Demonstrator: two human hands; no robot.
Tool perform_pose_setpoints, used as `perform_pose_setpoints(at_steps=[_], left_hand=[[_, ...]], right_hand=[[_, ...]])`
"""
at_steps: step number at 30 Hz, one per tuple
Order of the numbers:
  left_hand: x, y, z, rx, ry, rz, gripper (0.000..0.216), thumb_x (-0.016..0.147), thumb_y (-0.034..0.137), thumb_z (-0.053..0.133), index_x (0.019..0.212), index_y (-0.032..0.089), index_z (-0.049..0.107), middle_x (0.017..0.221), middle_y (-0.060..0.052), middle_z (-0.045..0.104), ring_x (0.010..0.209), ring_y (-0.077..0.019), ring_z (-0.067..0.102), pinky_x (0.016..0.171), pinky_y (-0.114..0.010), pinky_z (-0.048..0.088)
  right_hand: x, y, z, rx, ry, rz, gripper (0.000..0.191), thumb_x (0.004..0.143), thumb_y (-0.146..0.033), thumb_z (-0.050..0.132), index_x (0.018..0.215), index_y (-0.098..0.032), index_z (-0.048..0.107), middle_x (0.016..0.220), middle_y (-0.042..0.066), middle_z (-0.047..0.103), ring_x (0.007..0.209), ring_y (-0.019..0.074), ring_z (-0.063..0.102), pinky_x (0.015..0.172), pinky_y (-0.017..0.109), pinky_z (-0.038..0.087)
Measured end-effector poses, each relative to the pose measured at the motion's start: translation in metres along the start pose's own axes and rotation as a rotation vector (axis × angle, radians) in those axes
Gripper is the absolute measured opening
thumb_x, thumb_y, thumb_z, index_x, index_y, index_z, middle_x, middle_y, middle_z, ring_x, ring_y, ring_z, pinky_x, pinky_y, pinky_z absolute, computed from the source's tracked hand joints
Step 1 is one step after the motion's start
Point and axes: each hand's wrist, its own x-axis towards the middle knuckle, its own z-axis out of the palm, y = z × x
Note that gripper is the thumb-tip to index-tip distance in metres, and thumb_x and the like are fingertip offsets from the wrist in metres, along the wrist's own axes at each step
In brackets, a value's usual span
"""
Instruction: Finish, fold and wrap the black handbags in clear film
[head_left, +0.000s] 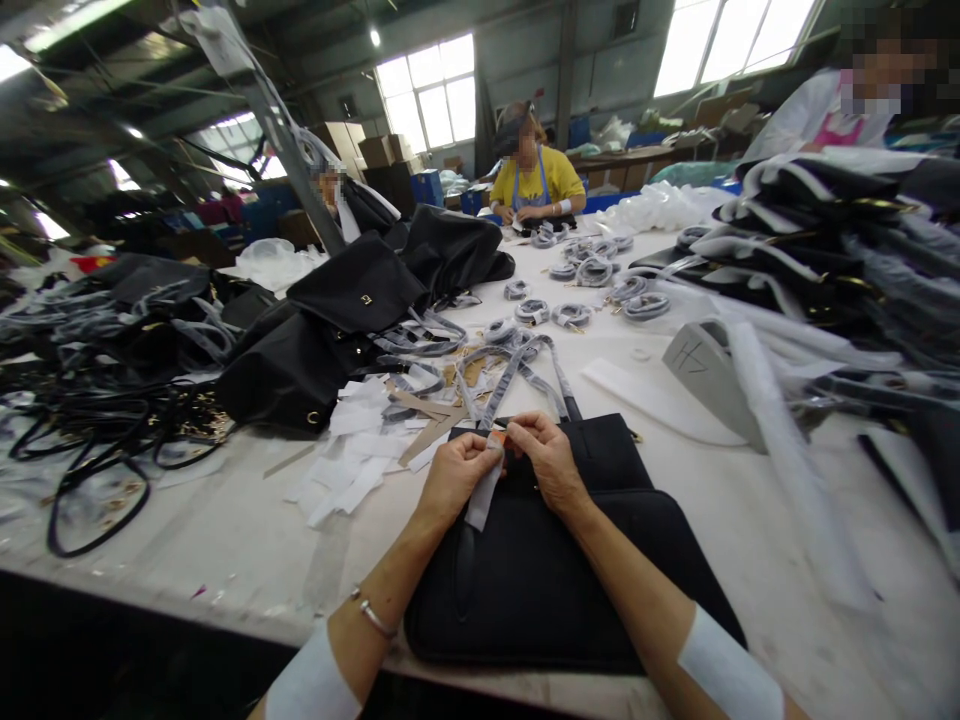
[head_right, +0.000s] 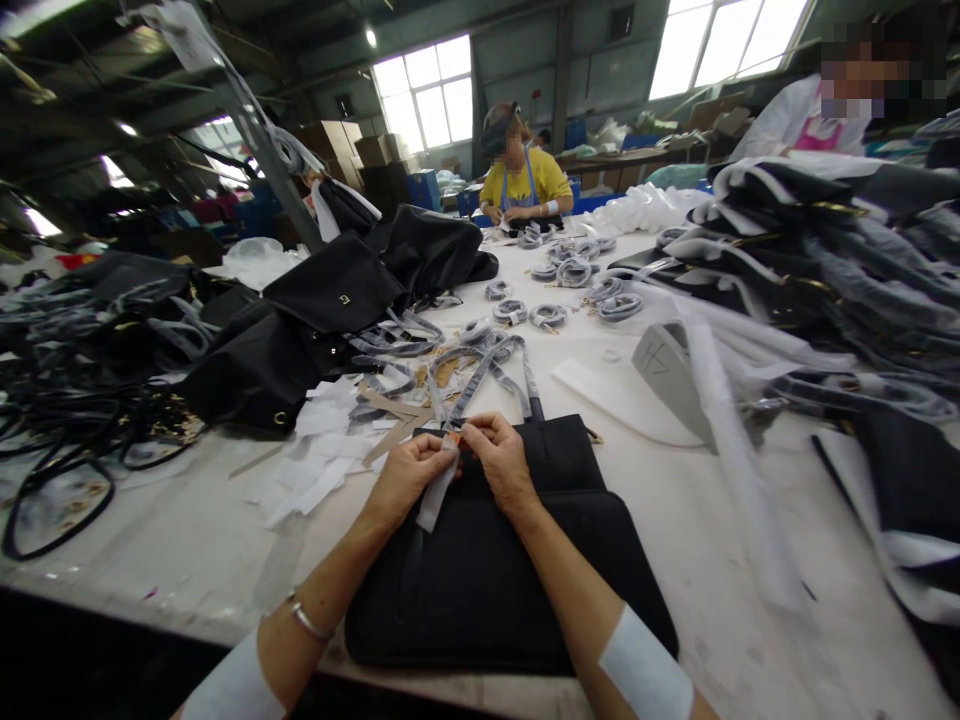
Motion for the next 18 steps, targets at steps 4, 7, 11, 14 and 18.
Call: perform_pose_setpoints(at_steps=[4, 7, 11, 14, 18], left_hand=[[-0.010, 0.002, 0.004, 0.306, 0.138, 0.196, 0.023, 0.078, 0.040, 0.066, 0.079, 0.018, 0.063, 0.068, 0.000, 0.068, 0.063, -0.0145, 0.064, 0.059, -0.023, 0.046], [-0.016, 0.003, 0.005, 0.448, 0.197, 0.259, 0.020, 0.079, 0.037, 0.065, 0.074, 0.019, 0.058, 0.061, 0.003, 0.060, 0.056, -0.0118, 0.059, 0.054, -0.021, 0.044], [-0.017, 0.004, -0.004, 0.179, -0.002, -0.058, 0.034, 0.072, 0.044, 0.070, 0.089, 0.020, 0.054, 0.061, 0.007, 0.056, 0.041, -0.0091, 0.053, 0.039, -0.019, 0.040], [-0.015, 0.007, -0.015, -0.034, -0.170, -0.205, 0.048, 0.070, 0.055, 0.071, 0.094, 0.017, 0.056, 0.063, 0.003, 0.060, 0.039, -0.0070, 0.051, 0.036, -0.017, 0.039], [-0.015, 0.012, -0.020, -0.135, -0.262, -0.247, 0.048, 0.073, 0.057, 0.070, 0.088, 0.013, 0.062, 0.074, -0.005, 0.068, 0.052, -0.0088, 0.061, 0.047, -0.017, 0.048]], right_hand=[[0.003, -0.002, -0.001, 0.082, 0.032, 0.076, 0.035, 0.068, -0.044, 0.079, 0.083, -0.018, 0.062, 0.071, 0.001, 0.070, 0.060, 0.0131, 0.063, 0.049, 0.021, 0.044], [0.003, -0.003, 0.000, 0.131, 0.029, 0.107, 0.039, 0.060, -0.039, 0.085, 0.084, -0.017, 0.062, 0.069, 0.000, 0.070, 0.055, 0.0104, 0.060, 0.048, 0.020, 0.043], [0.005, -0.004, -0.001, 0.224, 0.094, 0.112, 0.038, 0.056, -0.033, 0.088, 0.079, -0.018, 0.062, 0.063, -0.003, 0.066, 0.048, 0.0075, 0.054, 0.046, 0.019, 0.042], [0.007, -0.004, -0.003, 0.309, 0.140, 0.116, 0.038, 0.054, -0.032, 0.088, 0.076, -0.019, 0.061, 0.063, -0.004, 0.065, 0.050, 0.0095, 0.057, 0.045, 0.020, 0.043], [0.008, -0.001, -0.003, 0.263, 0.182, 0.079, 0.038, 0.054, -0.032, 0.088, 0.077, -0.018, 0.061, 0.063, -0.004, 0.065, 0.050, 0.0094, 0.057, 0.045, 0.020, 0.044]])
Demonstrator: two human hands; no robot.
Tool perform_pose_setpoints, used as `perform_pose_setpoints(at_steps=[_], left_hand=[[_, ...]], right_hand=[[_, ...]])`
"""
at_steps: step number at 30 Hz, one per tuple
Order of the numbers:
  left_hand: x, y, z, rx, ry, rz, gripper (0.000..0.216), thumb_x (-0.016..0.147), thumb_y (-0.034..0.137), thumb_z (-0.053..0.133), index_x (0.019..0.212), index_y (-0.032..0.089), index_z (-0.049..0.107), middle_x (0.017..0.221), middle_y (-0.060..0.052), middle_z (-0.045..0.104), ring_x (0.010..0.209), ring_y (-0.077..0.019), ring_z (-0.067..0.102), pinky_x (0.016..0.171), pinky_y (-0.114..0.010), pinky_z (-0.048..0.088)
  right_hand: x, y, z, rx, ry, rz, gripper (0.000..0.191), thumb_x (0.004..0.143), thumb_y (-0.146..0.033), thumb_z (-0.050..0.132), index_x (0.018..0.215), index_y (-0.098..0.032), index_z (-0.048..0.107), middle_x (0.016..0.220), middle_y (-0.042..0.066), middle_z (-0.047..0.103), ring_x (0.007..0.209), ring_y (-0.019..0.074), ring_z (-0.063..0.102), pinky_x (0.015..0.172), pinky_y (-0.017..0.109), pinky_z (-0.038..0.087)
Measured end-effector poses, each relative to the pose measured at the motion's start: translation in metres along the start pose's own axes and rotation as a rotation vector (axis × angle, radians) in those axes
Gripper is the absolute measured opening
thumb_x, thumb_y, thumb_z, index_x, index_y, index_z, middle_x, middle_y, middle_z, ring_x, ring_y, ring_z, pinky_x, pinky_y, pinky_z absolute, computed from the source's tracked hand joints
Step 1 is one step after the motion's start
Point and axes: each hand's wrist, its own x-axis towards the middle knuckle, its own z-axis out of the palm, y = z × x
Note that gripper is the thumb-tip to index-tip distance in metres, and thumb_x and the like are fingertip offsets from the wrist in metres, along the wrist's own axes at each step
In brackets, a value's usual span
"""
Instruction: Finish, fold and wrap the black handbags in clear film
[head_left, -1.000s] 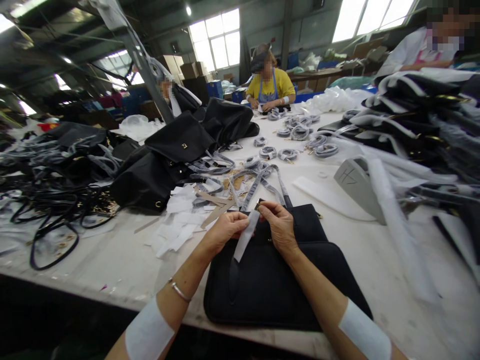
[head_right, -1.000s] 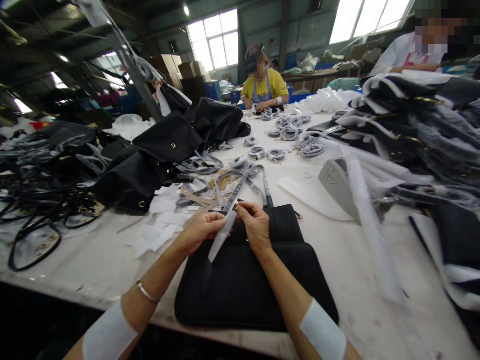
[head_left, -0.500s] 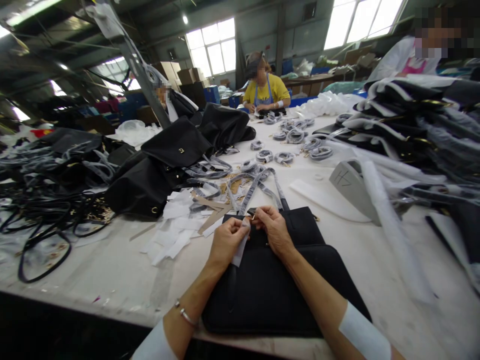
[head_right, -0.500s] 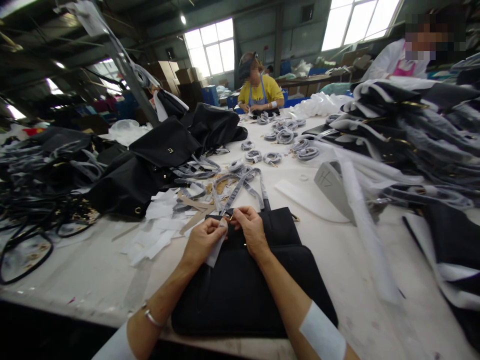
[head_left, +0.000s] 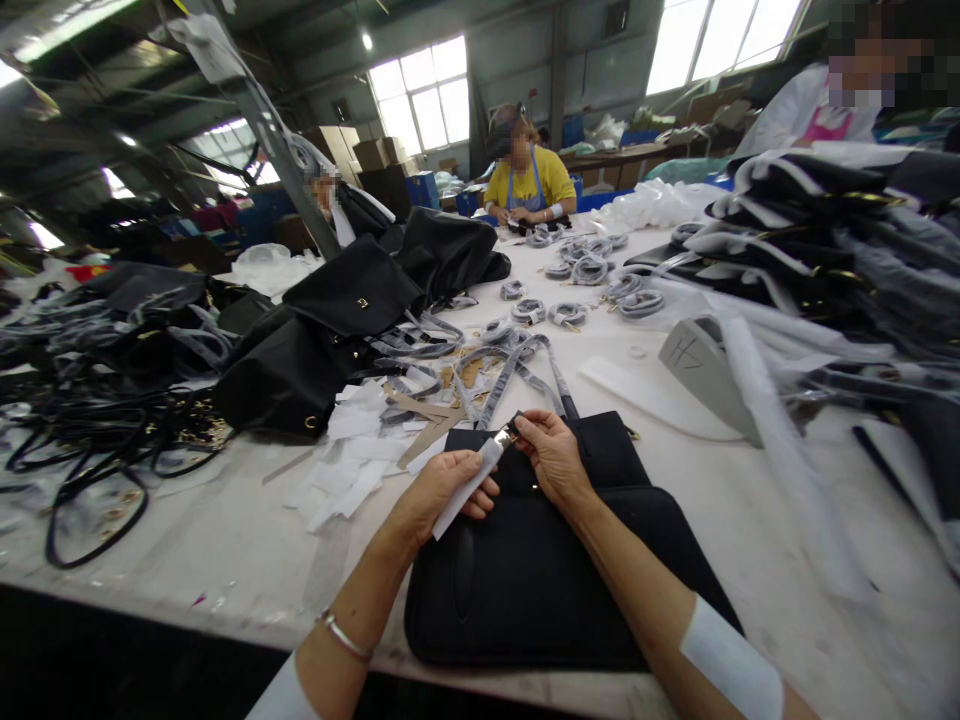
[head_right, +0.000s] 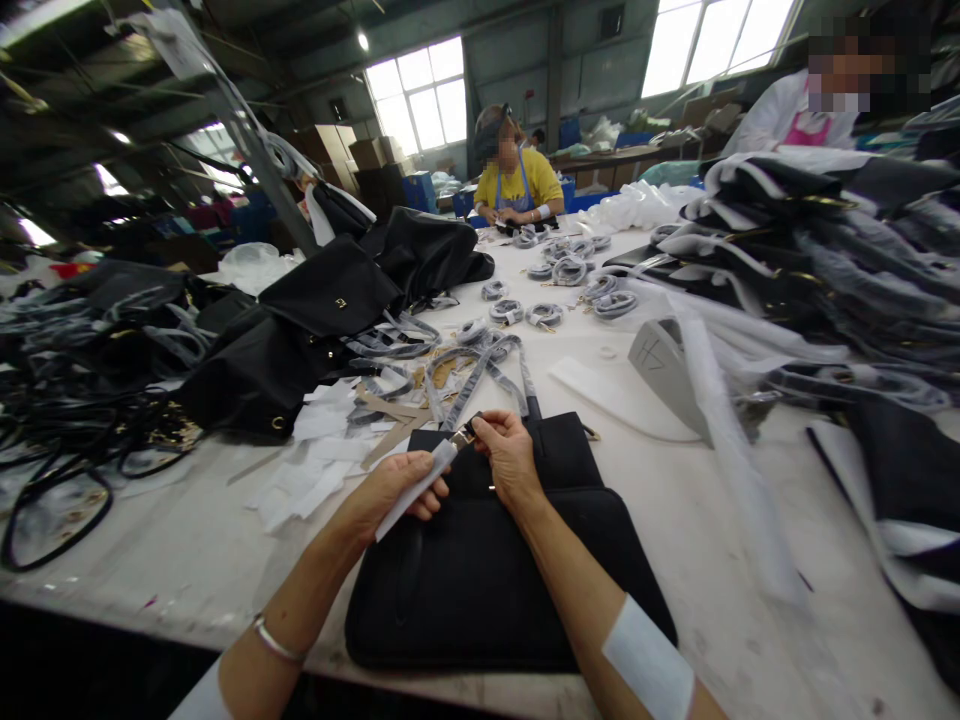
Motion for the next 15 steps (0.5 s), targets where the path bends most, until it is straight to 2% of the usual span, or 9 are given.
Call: perform_pose_setpoints(at_steps=[3, 5, 9, 11, 13, 15], left_hand=[[0.001, -0.001, 0.006, 0.051, 0.033, 0.006, 0.039, 0.073, 0.048, 0.073, 0.087, 0.013, 0.063, 0.081, -0.008, 0.070, 0.062, -0.0128, 0.067, 0.056, -0.021, 0.053], [0.002, -0.003, 0.011, 0.194, 0.141, 0.063, 0.030, 0.074, 0.040, 0.071, 0.088, 0.015, 0.064, 0.080, -0.007, 0.070, 0.065, -0.0157, 0.068, 0.056, -0.024, 0.052], [0.003, -0.007, 0.016, 0.632, 0.434, 0.378, 0.010, 0.079, 0.026, 0.063, 0.087, 0.021, 0.067, 0.078, -0.003, 0.069, 0.071, -0.0189, 0.067, 0.063, -0.027, 0.051], [0.003, -0.008, 0.017, 0.762, 0.528, 0.524, 0.009, 0.078, 0.021, 0.062, 0.086, 0.022, 0.067, 0.079, -0.002, 0.069, 0.075, -0.0194, 0.066, 0.070, -0.028, 0.050], [0.004, -0.009, 0.016, 0.739, 0.527, 0.530, 0.009, 0.078, 0.020, 0.062, 0.086, 0.022, 0.066, 0.080, -0.002, 0.069, 0.075, -0.0191, 0.066, 0.072, -0.029, 0.050], [0.006, -0.009, 0.015, 0.570, 0.434, 0.400, 0.008, 0.079, 0.022, 0.064, 0.087, 0.020, 0.064, 0.079, -0.003, 0.069, 0.071, -0.0182, 0.068, 0.066, -0.027, 0.052]], right_hand=[[0.000, 0.003, -0.001, -0.078, 0.004, -0.049, 0.036, 0.056, -0.031, 0.087, 0.078, -0.018, 0.062, 0.060, -0.005, 0.064, 0.048, 0.0089, 0.055, 0.044, 0.020, 0.043], [0.001, 0.005, -0.002, -0.087, 0.008, -0.052, 0.037, 0.056, -0.032, 0.087, 0.078, -0.018, 0.061, 0.059, -0.005, 0.065, 0.048, 0.0093, 0.056, 0.044, 0.020, 0.043], [0.001, 0.004, -0.003, -0.075, 0.013, 0.005, 0.039, 0.055, -0.034, 0.088, 0.077, -0.018, 0.060, 0.061, -0.004, 0.066, 0.045, 0.0078, 0.054, 0.042, 0.019, 0.040], [0.001, 0.004, -0.003, -0.068, -0.002, 0.028, 0.040, 0.055, -0.034, 0.088, 0.077, -0.018, 0.059, 0.059, -0.004, 0.065, 0.044, 0.0070, 0.053, 0.042, 0.018, 0.039], [0.000, 0.003, -0.002, -0.068, -0.025, 0.039, 0.039, 0.055, -0.034, 0.087, 0.077, -0.017, 0.059, 0.058, -0.004, 0.065, 0.044, 0.0070, 0.053, 0.042, 0.018, 0.039], [-0.002, 0.003, -0.001, -0.085, -0.047, 0.034, 0.039, 0.055, -0.034, 0.088, 0.077, -0.017, 0.059, 0.058, -0.004, 0.065, 0.044, 0.0069, 0.053, 0.043, 0.018, 0.040]])
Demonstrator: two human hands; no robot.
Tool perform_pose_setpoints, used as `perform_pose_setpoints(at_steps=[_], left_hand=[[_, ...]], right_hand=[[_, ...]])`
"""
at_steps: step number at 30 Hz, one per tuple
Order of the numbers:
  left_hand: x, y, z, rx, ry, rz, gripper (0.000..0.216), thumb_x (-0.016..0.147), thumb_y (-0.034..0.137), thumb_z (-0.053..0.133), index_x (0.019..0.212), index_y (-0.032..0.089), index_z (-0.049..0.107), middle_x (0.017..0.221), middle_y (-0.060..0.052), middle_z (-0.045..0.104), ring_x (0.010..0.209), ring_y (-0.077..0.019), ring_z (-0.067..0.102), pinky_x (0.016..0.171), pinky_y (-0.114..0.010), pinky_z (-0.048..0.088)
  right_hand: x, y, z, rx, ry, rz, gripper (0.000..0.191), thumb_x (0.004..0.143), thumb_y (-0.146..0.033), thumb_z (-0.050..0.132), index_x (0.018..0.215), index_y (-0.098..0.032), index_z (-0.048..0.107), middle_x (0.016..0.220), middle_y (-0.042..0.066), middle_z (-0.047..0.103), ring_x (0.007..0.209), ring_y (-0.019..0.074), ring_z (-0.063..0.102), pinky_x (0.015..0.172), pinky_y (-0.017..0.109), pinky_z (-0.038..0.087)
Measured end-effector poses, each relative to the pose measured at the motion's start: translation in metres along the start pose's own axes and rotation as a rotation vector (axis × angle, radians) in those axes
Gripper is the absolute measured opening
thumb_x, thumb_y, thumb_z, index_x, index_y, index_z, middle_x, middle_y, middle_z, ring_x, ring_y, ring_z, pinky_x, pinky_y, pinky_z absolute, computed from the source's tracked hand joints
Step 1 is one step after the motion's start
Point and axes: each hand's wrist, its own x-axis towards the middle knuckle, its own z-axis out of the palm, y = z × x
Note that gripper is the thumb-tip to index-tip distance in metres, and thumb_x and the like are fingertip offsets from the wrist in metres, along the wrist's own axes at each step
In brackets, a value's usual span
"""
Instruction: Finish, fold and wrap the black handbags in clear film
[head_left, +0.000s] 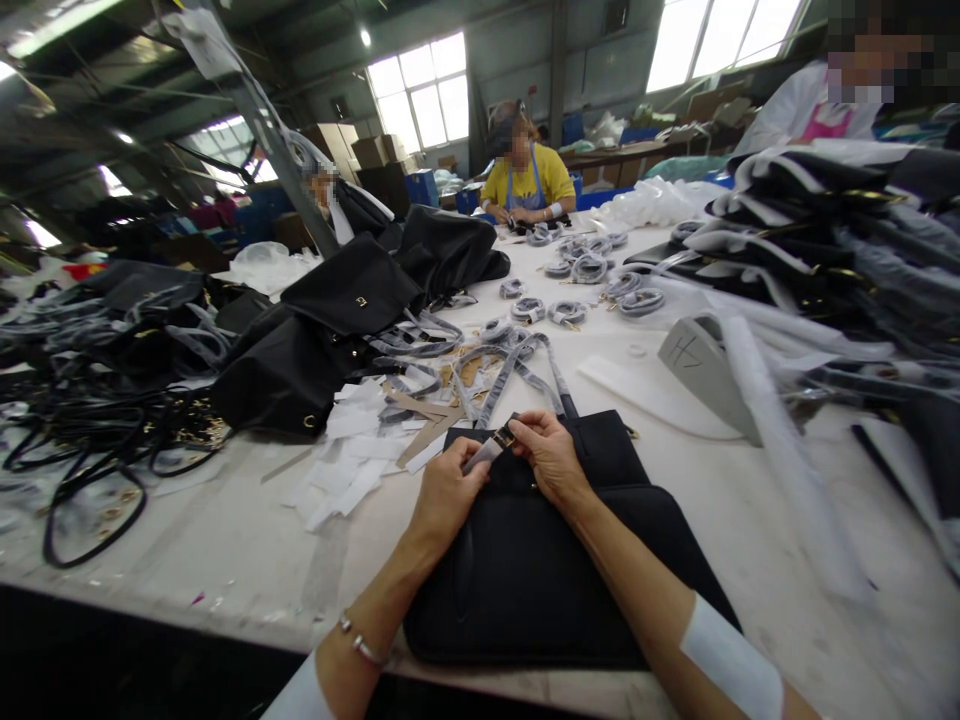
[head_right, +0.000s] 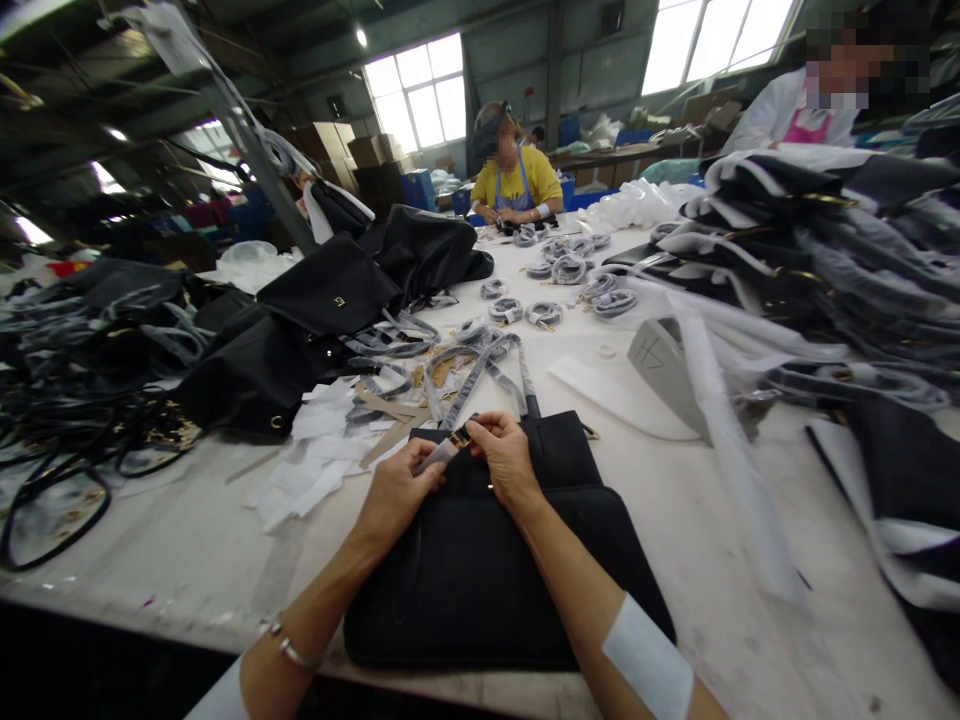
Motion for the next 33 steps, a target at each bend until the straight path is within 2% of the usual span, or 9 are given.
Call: perform_pose_setpoints(at_steps=[4, 11, 14, 18, 21, 23, 28, 30, 33], left_hand=[[0.007, -0.002, -0.002, -0.376, -0.175, -0.284, 0.025, 0.074, 0.030, 0.073, 0.089, 0.014, 0.061, 0.077, -0.005, 0.071, 0.066, -0.0168, 0.069, 0.058, -0.024, 0.055], [0.016, -0.001, -0.005, -0.578, -0.273, -0.443, 0.034, 0.075, 0.040, 0.075, 0.089, 0.011, 0.063, 0.079, -0.010, 0.072, 0.064, -0.0149, 0.069, 0.058, -0.022, 0.055], [0.013, -0.003, -0.002, -0.378, -0.203, -0.316, 0.024, 0.080, 0.035, 0.070, 0.088, 0.014, 0.063, 0.079, -0.008, 0.072, 0.069, -0.0179, 0.070, 0.062, -0.026, 0.055], [0.004, -0.005, 0.002, 0.115, 0.029, 0.103, 0.013, 0.082, 0.026, 0.064, 0.093, 0.020, 0.067, 0.088, -0.005, 0.072, 0.084, -0.0216, 0.068, 0.078, -0.031, 0.052], [0.003, -0.003, 0.004, 0.173, 0.082, 0.221, 0.017, 0.081, 0.021, 0.063, 0.098, 0.022, 0.067, 0.095, -0.004, 0.072, 0.091, -0.0218, 0.067, 0.084, -0.031, 0.049], [0.005, -0.002, 0.004, 0.036, 0.034, 0.149, 0.017, 0.080, 0.022, 0.065, 0.097, 0.021, 0.066, 0.093, -0.004, 0.072, 0.088, -0.0203, 0.068, 0.082, -0.030, 0.050], [0.013, -0.002, 0.005, -0.554, -0.177, -0.229, 0.036, 0.071, 0.036, 0.078, 0.094, 0.014, 0.062, 0.083, -0.006, 0.073, 0.073, -0.0182, 0.070, 0.070, -0.028, 0.055], [0.014, -0.003, 0.006, -0.649, -0.172, -0.288, 0.042, 0.066, 0.038, 0.082, 0.092, 0.012, 0.062, 0.083, -0.008, 0.073, 0.073, -0.0174, 0.070, 0.069, -0.027, 0.056], [0.013, -0.002, 0.007, -0.627, -0.153, -0.258, 0.040, 0.067, 0.039, 0.081, 0.089, 0.012, 0.062, 0.081, -0.008, 0.073, 0.073, -0.0164, 0.070, 0.070, -0.026, 0.056]], right_hand=[[-0.002, 0.000, 0.002, -0.045, -0.029, -0.040, 0.038, 0.056, -0.034, 0.087, 0.077, -0.018, 0.060, 0.060, -0.004, 0.065, 0.046, 0.0073, 0.053, 0.044, 0.019, 0.042], [-0.002, 0.000, 0.002, -0.094, -0.046, -0.090, 0.037, 0.057, -0.036, 0.086, 0.077, -0.019, 0.060, 0.063, -0.004, 0.064, 0.052, 0.0096, 0.055, 0.048, 0.021, 0.044], [-0.002, 0.002, 0.001, -0.151, -0.020, -0.138, 0.034, 0.057, -0.036, 0.086, 0.075, -0.020, 0.062, 0.064, -0.004, 0.064, 0.057, 0.0111, 0.058, 0.052, 0.023, 0.046], [-0.001, 0.003, 0.000, -0.174, 0.019, -0.112, 0.035, 0.056, -0.038, 0.086, 0.073, -0.019, 0.062, 0.062, -0.004, 0.064, 0.054, 0.0108, 0.057, 0.052, 0.023, 0.045], [0.000, 0.001, 0.000, -0.105, 0.016, -0.048, 0.039, 0.054, -0.040, 0.087, 0.073, -0.019, 0.060, 0.060, -0.004, 0.064, 0.051, 0.0106, 0.056, 0.049, 0.023, 0.045], [0.000, 0.001, -0.001, -0.045, 0.008, -0.011, 0.041, 0.052, -0.040, 0.088, 0.073, -0.019, 0.059, 0.059, -0.004, 0.064, 0.051, 0.0111, 0.057, 0.050, 0.024, 0.047], [-0.001, 0.002, 0.000, -0.026, -0.013, -0.016, 0.042, 0.052, -0.038, 0.088, 0.073, -0.019, 0.058, 0.061, -0.004, 0.064, 0.053, 0.0113, 0.059, 0.053, 0.024, 0.048], [-0.002, 0.003, 0.000, -0.087, -0.019, -0.055, 0.039, 0.055, -0.037, 0.087, 0.073, -0.019, 0.059, 0.060, -0.004, 0.064, 0.054, 0.0108, 0.058, 0.053, 0.023, 0.046], [-0.003, 0.003, 0.000, -0.163, -0.029, -0.100, 0.035, 0.057, -0.036, 0.086, 0.072, -0.019, 0.060, 0.059, -0.005, 0.062, 0.054, 0.0104, 0.056, 0.053, 0.022, 0.045]])
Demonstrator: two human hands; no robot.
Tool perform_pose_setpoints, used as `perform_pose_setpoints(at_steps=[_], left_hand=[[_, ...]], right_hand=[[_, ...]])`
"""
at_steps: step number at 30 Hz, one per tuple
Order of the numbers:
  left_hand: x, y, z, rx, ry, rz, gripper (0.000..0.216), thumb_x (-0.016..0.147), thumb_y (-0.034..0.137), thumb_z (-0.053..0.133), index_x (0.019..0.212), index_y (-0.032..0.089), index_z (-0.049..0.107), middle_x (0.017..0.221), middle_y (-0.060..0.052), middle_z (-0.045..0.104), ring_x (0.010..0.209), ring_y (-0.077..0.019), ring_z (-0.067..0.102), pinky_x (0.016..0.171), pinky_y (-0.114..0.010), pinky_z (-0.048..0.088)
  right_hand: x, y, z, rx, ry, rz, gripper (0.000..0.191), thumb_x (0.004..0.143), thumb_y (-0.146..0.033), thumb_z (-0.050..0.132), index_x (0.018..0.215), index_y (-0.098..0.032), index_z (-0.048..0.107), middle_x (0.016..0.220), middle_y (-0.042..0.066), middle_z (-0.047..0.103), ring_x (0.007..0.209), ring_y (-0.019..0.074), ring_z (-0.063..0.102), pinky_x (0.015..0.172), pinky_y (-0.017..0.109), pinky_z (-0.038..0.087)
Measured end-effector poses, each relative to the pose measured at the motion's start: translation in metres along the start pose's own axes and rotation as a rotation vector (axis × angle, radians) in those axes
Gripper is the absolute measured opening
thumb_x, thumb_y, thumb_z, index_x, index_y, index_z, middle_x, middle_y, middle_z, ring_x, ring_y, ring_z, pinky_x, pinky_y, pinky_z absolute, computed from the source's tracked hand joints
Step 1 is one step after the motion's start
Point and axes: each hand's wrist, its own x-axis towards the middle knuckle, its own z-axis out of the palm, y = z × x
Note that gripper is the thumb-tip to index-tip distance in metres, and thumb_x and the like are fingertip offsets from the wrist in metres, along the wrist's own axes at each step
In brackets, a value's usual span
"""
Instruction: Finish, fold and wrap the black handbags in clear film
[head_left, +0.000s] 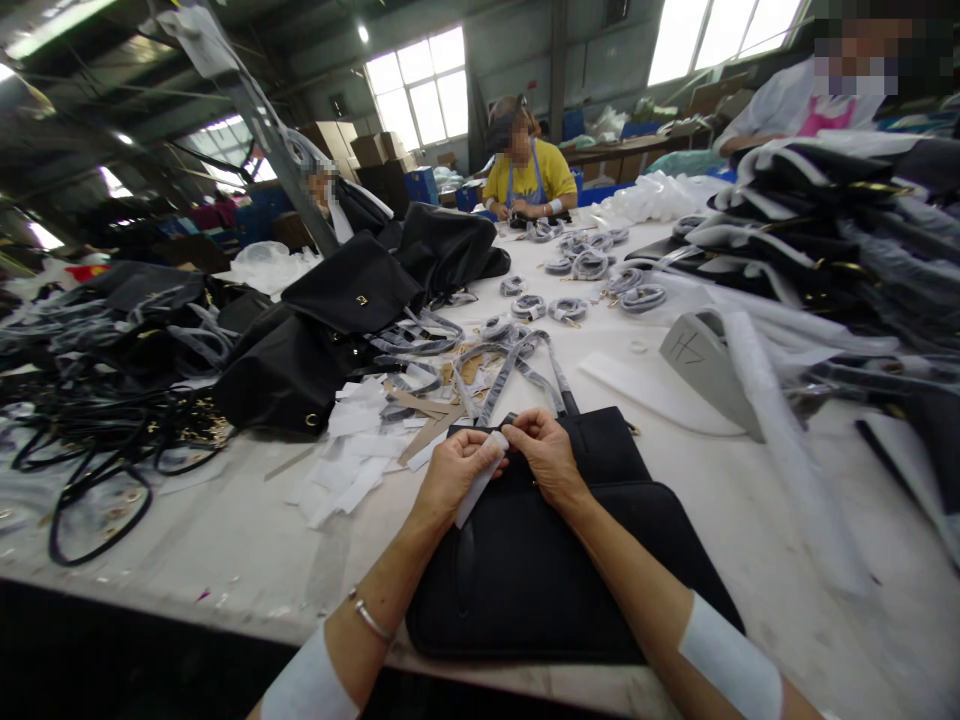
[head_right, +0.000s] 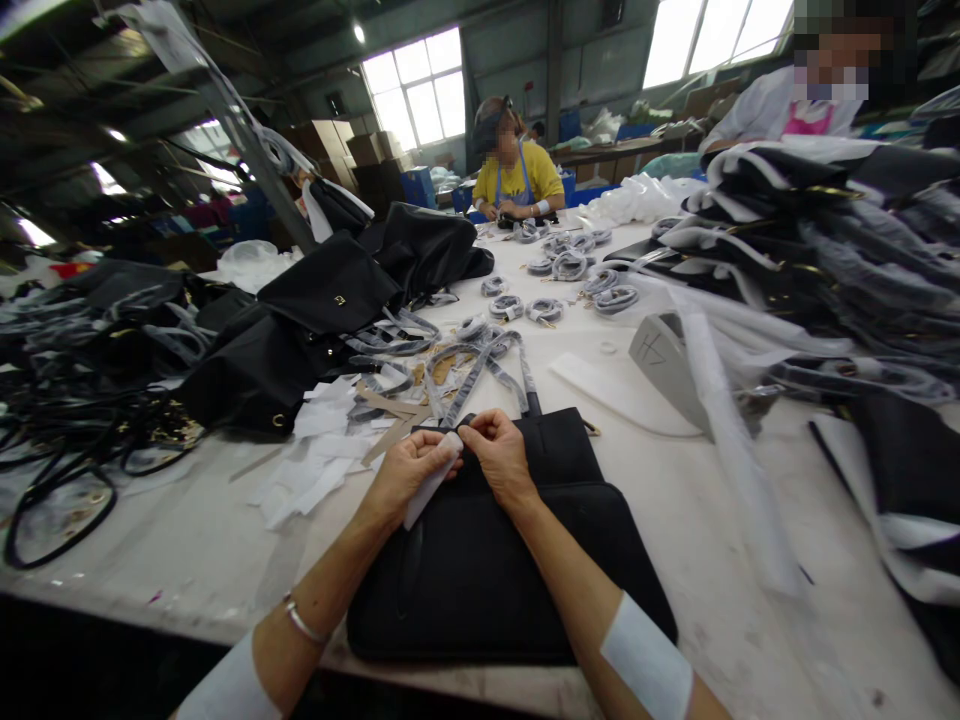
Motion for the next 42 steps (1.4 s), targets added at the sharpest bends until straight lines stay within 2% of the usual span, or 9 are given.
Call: perform_pose_setpoints(at_steps=[5, 7, 15, 22, 29, 33, 37, 42], left_hand=[[0.000, 0.005, -0.002, 0.272, 0.091, 0.113, 0.031, 0.072, 0.037, 0.077, 0.086, 0.012, 0.063, 0.074, -0.005, 0.072, 0.066, -0.0161, 0.069, 0.063, -0.023, 0.054], [0.000, 0.004, -0.005, 0.309, 0.116, 0.120, 0.031, 0.072, 0.037, 0.076, 0.086, 0.013, 0.062, 0.073, -0.005, 0.071, 0.064, -0.0166, 0.069, 0.061, -0.024, 0.054], [0.005, -0.006, -0.015, 0.068, 0.007, 0.039, 0.042, 0.065, 0.041, 0.081, 0.090, 0.015, 0.060, 0.079, -0.004, 0.072, 0.071, -0.0161, 0.070, 0.068, -0.025, 0.054], [0.011, 0.005, -0.019, 0.161, -0.124, 0.083, 0.037, 0.070, 0.041, 0.078, 0.091, 0.014, 0.062, 0.081, -0.004, 0.072, 0.071, -0.0136, 0.066, 0.067, -0.022, 0.047], [0.009, 0.009, -0.013, 0.129, -0.083, 0.043, 0.040, 0.066, 0.044, 0.080, 0.086, 0.014, 0.061, 0.076, -0.004, 0.071, 0.067, -0.0141, 0.066, 0.065, -0.022, 0.047], [0.003, 0.013, -0.014, 0.127, -0.126, -0.035, 0.042, 0.065, 0.043, 0.081, 0.088, 0.014, 0.060, 0.081, -0.007, 0.073, 0.068, -0.0151, 0.069, 0.065, -0.023, 0.050], [0.002, 0.014, -0.014, 0.198, -0.171, -0.141, 0.047, 0.063, 0.046, 0.082, 0.089, 0.013, 0.061, 0.081, -0.010, 0.074, 0.068, -0.0174, 0.070, 0.062, -0.024, 0.052], [0.007, 0.010, -0.007, 0.268, -0.086, -0.061, 0.042, 0.067, 0.047, 0.078, 0.083, 0.013, 0.061, 0.078, -0.010, 0.074, 0.066, -0.0169, 0.070, 0.061, -0.024, 0.053]], right_hand=[[0.000, -0.002, 0.000, 0.076, 0.031, 0.015, 0.036, 0.058, -0.039, 0.085, 0.072, -0.020, 0.058, 0.059, -0.005, 0.063, 0.052, 0.0108, 0.056, 0.050, 0.023, 0.044], [0.000, -0.001, 0.000, 0.096, 0.024, 0.023, 0.037, 0.057, -0.038, 0.086, 0.073, -0.020, 0.058, 0.061, -0.004, 0.064, 0.052, 0.0108, 0.057, 0.050, 0.022, 0.045], [-0.001, -0.003, 0.002, 0.100, -0.012, 0.046, 0.039, 0.055, -0.039, 0.087, 0.072, -0.020, 0.058, 0.060, -0.004, 0.064, 0.054, 0.0125, 0.061, 0.049, 0.023, 0.050], [-0.001, -0.006, 0.002, 0.189, -0.038, 0.116, 0.043, 0.051, -0.038, 0.089, 0.070, -0.020, 0.055, 0.058, -0.006, 0.063, 0.050, 0.0109, 0.059, 0.048, 0.022, 0.051], [-0.002, -0.003, 0.002, 0.031, -0.032, 0.019, 0.040, 0.057, -0.042, 0.086, 0.070, -0.021, 0.055, 0.058, -0.005, 0.061, 0.049, 0.0115, 0.059, 0.048, 0.024, 0.050], [-0.001, 0.000, 0.002, -0.079, -0.010, -0.061, 0.036, 0.060, -0.043, 0.083, 0.068, -0.022, 0.055, 0.057, -0.006, 0.058, 0.050, 0.0130, 0.059, 0.049, 0.026, 0.050], [0.000, 0.001, 0.001, -0.050, -0.004, -0.055, 0.035, 0.061, -0.041, 0.082, 0.069, -0.022, 0.055, 0.059, -0.006, 0.059, 0.050, 0.0125, 0.058, 0.050, 0.026, 0.049], [0.001, 0.001, 0.001, -0.036, -0.009, -0.051, 0.035, 0.061, -0.041, 0.083, 0.069, -0.021, 0.054, 0.059, -0.006, 0.058, 0.050, 0.0122, 0.058, 0.051, 0.025, 0.048]])
